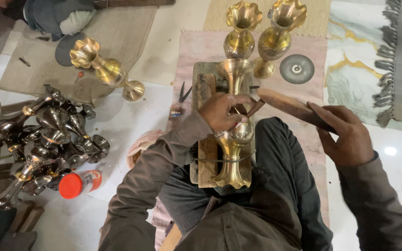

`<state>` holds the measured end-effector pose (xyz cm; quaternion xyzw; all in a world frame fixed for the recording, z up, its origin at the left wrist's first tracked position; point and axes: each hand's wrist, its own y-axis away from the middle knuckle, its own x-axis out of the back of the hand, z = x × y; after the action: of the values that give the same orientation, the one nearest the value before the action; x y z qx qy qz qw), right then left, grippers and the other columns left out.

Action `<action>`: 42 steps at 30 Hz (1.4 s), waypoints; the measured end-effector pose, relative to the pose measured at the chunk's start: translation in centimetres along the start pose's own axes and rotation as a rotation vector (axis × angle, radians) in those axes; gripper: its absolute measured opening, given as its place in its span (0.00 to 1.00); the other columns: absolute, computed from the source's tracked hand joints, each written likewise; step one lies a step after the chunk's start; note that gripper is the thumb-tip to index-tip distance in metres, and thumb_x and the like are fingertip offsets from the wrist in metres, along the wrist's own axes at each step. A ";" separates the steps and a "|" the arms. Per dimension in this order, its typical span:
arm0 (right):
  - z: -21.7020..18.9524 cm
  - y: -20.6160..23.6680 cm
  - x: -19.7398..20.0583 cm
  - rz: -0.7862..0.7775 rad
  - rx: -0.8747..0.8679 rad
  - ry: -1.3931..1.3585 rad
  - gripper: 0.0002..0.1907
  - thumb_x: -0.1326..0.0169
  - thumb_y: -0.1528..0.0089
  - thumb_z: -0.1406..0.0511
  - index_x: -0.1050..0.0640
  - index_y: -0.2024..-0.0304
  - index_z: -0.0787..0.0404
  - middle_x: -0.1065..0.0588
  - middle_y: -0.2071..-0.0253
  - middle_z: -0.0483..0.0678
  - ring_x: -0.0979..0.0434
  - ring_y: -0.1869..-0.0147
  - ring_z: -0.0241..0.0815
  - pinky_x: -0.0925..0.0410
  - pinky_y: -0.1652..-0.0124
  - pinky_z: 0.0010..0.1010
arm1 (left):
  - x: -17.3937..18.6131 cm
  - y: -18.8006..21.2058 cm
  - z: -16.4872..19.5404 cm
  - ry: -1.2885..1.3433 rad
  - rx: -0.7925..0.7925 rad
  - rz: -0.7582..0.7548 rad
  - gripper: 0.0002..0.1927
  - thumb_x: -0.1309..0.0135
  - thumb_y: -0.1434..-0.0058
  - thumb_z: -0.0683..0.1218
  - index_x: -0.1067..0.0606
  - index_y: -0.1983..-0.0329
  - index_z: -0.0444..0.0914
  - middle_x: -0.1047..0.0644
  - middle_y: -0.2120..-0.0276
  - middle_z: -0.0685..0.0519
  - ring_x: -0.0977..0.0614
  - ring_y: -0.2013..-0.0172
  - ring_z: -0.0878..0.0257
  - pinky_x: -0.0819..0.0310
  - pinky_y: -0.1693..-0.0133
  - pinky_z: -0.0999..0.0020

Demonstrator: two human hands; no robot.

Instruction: The person sits on the floor and shapes a brass vase clamped in a wooden form, striking a punch against the vase's surface with a wooden mallet and repositioning the vase between strikes. Finished and unfinished brass vases and candlesticks lie around the work area.

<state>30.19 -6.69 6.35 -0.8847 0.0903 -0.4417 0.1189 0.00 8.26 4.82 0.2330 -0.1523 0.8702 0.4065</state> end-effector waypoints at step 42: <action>-1.4 1.6 -0.5 0.095 -0.037 -0.004 0.33 0.39 0.43 0.75 0.25 0.34 0.56 0.26 0.52 0.54 0.24 0.53 0.52 0.29 0.53 0.39 | -0.2 0.1 -1.4 0.089 0.026 -0.015 0.24 0.35 0.43 0.42 0.24 0.42 0.40 0.16 0.52 0.48 0.12 0.58 0.61 0.16 0.53 0.65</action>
<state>28.66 -8.25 6.37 -0.8824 0.1399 -0.4319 0.1235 -0.35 8.70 3.53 0.2005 -0.1209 0.8786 0.4162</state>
